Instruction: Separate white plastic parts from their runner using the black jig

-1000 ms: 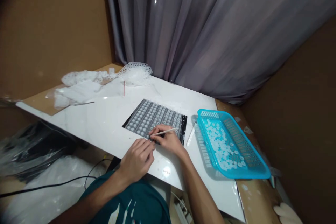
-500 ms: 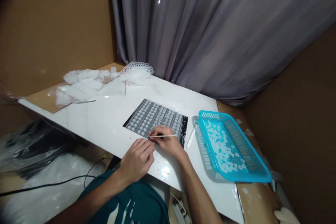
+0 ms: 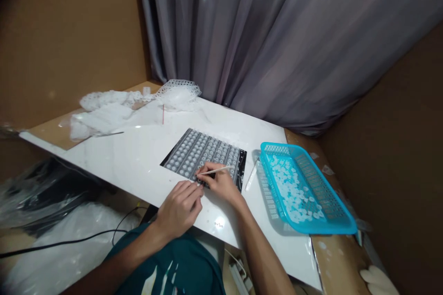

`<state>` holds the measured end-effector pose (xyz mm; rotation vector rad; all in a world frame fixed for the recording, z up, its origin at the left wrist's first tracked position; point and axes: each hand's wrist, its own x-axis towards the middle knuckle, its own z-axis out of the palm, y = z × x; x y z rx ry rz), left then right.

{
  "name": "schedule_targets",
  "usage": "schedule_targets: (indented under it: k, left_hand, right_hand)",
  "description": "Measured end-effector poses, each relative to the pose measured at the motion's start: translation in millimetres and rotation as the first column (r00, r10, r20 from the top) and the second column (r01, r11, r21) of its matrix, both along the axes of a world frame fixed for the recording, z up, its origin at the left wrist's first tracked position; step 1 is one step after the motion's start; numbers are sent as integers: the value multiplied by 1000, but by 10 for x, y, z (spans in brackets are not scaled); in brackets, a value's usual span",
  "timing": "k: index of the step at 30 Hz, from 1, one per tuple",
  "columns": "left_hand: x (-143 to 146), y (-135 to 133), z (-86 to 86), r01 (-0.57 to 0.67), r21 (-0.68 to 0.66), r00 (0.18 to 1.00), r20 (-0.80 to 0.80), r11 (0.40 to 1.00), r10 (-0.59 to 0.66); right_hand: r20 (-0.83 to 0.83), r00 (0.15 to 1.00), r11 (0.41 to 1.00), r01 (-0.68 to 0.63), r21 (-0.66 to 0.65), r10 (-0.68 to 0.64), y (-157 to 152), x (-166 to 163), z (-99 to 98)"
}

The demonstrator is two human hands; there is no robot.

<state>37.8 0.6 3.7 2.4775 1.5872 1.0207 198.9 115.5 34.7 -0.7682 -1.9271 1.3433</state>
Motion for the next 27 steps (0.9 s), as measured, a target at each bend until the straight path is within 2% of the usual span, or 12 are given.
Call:
schedule_targets:
  k: [8, 11, 15, 19, 22, 27]
  left_hand:
    - [-2, -3, 20, -1, -7, 1000, -3, 1000, 1]
    - [-3, -6, 21, -3, -8, 1000, -1, 1000, 3]
    - [-2, -13, 19, -5, -15, 1000, 0, 1000, 5]
    - [1, -10, 14, -5, -17, 1000, -4, 1000, 5]
    - [1, -4, 16, -6, -12, 1000, -2, 1000, 6]
    - [-2, -5, 19, -3, -4, 1000, 0, 1000, 3]
  right_hand:
    - [41, 997, 998, -69, 2, 69, 0, 58, 77]
    - [74, 994, 994, -86, 65, 81, 5, 54, 86]
    - [155, 984, 970, -117, 213, 84, 14, 44, 81]
    - [193, 981, 950, -91, 298, 34, 13, 13, 47]
    - [158, 987, 966, -45, 253, 5, -2, -13, 20]
    - [49, 999, 998, -1, 59, -2, -34, 4, 23]
